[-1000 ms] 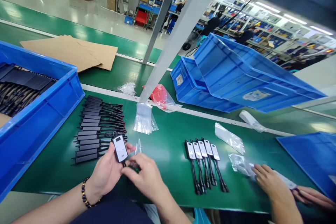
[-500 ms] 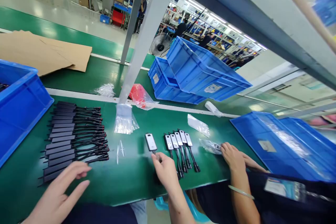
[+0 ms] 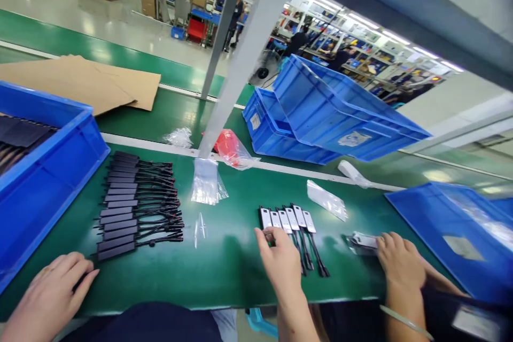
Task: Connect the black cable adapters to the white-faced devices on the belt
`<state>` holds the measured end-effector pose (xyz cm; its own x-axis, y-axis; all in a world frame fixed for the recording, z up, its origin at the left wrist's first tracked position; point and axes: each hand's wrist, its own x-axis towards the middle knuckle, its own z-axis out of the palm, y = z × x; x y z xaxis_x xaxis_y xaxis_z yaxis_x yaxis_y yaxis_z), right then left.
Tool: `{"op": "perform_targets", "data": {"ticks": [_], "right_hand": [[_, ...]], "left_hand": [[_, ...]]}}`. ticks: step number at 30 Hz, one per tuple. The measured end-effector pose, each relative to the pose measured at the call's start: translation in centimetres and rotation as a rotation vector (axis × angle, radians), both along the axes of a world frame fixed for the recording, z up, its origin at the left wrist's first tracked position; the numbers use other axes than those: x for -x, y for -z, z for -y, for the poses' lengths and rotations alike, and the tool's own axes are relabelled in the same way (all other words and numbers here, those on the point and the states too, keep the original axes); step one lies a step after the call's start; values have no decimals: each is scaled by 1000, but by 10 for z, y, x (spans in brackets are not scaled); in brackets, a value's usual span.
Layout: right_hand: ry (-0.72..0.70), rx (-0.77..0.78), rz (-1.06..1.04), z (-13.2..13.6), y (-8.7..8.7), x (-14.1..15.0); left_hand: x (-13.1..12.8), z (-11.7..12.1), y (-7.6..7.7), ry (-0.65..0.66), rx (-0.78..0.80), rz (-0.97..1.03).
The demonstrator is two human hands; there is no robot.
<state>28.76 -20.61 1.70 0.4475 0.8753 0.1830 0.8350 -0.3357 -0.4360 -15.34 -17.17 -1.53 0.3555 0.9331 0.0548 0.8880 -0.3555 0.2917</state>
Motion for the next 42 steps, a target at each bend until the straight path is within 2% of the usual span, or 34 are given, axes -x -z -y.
{"op": "perform_targets", "data": {"ticks": [3, 7, 10, 13, 16, 20, 23, 27, 33, 35, 38, 40, 42], "right_hand": [[-378, -33, -141, -13, -4, 52], [-735, 24, -177, -30, -1, 126], [-863, 145, 2, -43, 9, 166], [-921, 269, 183, -54, 20, 189], [-986, 282, 136, -58, 21, 194], [-1001, 209, -371, -54, 2, 189], [-887, 236, -717, -47, -13, 184], [-722, 278, -939, -38, -14, 178], [-638, 159, -886, -28, -2, 171], [-658, 54, -796, -24, 0, 172], [-781, -84, -672, -19, -6, 170], [-816, -96, -632, -18, -16, 164], [-785, -76, -576, -21, -27, 153]], "left_hand": [[-7, 3, -8, -84, 18, -32], [-6, 6, -9, -64, 26, -36], [-6, 9, -8, -77, 66, 5], [-7, 12, -15, -78, 140, 88], [-11, 12, -31, -66, 241, 252], [-29, 3, -59, -206, 303, 631], [-55, -9, -77, -357, 329, 942], [-91, -23, -85, -317, 404, 1141], [-116, -27, -74, -276, 433, 1152], [-123, -25, -70, -279, 561, 1219], [-135, -19, -67, -323, 839, 1497], [-142, -16, -66, -387, 941, 1635], [-147, -13, -64, -444, 1037, 1681]]}}
